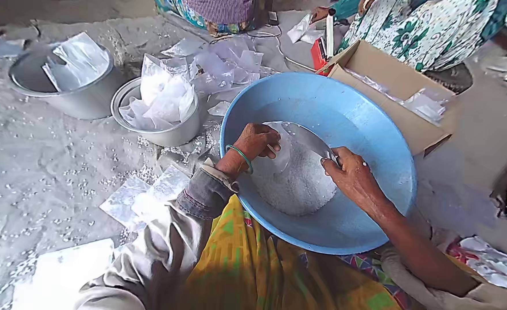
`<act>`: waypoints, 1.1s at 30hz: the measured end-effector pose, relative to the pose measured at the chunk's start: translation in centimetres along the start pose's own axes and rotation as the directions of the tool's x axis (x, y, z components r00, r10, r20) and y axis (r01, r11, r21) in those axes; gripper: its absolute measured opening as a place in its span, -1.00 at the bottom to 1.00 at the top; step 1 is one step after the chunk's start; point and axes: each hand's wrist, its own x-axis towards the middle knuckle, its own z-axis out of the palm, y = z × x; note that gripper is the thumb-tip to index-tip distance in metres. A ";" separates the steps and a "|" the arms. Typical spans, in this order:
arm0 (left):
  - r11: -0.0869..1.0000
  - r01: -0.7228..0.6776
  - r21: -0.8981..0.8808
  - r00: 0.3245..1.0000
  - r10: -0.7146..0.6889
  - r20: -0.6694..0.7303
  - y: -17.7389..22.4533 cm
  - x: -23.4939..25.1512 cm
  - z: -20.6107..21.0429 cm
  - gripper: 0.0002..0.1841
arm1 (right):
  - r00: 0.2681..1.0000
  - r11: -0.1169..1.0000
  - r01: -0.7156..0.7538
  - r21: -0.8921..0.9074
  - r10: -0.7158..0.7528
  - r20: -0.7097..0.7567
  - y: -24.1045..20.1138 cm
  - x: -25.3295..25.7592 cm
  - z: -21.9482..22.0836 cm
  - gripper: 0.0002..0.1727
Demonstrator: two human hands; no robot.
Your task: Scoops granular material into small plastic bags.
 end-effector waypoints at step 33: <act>0.738 -0.371 0.564 0.928 0.266 0.262 -1.1 -0.8 2.5 -0.74 | 0.997 0.847 -0.071 0.528 0.073 0.017 -0.1 -0.5 2.0 -0.80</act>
